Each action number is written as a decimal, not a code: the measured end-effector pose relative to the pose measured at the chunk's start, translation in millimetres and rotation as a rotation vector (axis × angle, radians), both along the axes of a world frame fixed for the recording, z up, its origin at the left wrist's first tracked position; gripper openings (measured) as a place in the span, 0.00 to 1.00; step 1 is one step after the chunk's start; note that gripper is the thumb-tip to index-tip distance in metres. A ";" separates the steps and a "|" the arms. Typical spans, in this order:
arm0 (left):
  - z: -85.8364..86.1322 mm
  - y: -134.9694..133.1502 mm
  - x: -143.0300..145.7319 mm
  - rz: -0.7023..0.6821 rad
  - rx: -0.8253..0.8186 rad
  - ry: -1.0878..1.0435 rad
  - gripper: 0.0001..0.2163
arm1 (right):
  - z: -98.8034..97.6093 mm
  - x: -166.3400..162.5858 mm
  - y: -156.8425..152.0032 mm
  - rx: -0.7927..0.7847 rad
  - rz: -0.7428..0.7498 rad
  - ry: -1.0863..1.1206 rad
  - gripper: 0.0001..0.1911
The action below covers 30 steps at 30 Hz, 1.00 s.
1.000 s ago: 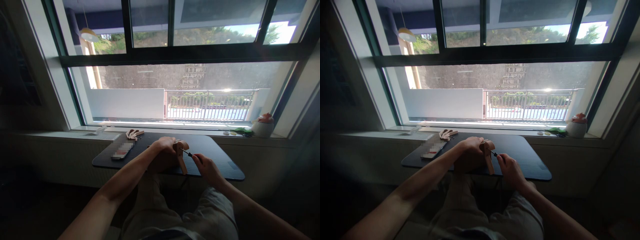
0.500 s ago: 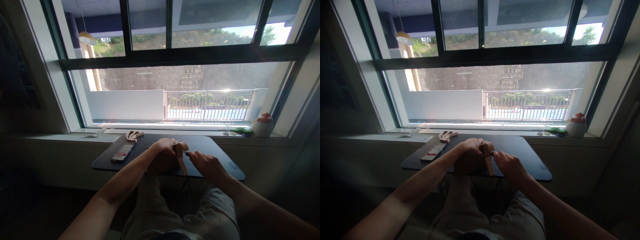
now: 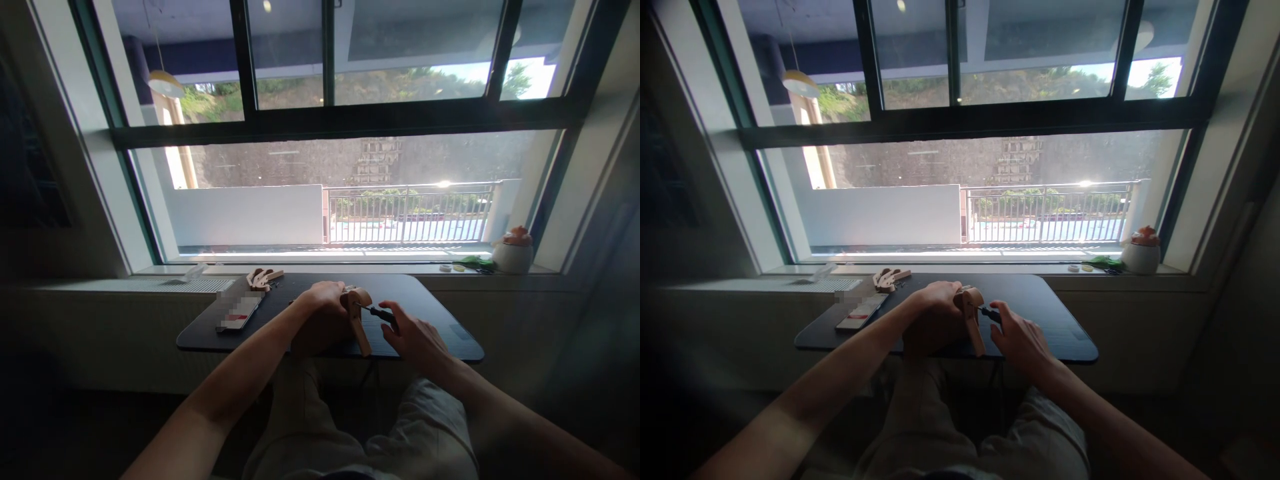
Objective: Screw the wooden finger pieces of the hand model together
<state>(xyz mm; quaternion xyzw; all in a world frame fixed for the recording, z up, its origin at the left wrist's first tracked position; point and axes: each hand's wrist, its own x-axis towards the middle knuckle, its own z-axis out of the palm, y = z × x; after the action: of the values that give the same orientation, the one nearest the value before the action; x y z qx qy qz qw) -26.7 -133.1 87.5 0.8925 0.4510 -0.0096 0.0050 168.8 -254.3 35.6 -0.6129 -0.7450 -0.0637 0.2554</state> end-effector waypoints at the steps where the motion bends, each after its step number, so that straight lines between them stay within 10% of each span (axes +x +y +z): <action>1: -0.4 0.3 -0.1 -0.001 0.003 -0.002 0.31 | 4.4 0.2 -1.8 0.056 0.007 -0.132 0.15; 8: -0.6 -0.8 -0.1 0.001 0.018 0.002 0.29 | -0.9 0.4 5.3 0.313 0.119 -0.532 0.10; 19: -0.2 -0.6 2.0 0.007 0.029 0.025 0.30 | -10.5 -2.1 13.4 -0.044 0.036 0.398 0.20; 30: 4.4 -9.1 0.4 0.015 -0.001 0.002 0.29 | 1.6 8.1 14.1 0.382 0.116 -0.554 0.12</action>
<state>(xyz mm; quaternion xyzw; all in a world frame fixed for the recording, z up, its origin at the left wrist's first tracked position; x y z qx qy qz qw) -26.3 -142.2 91.9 0.8890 0.4577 -0.0107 0.0050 176.9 -240.2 37.2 -0.4701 -0.7942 -0.3517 0.1567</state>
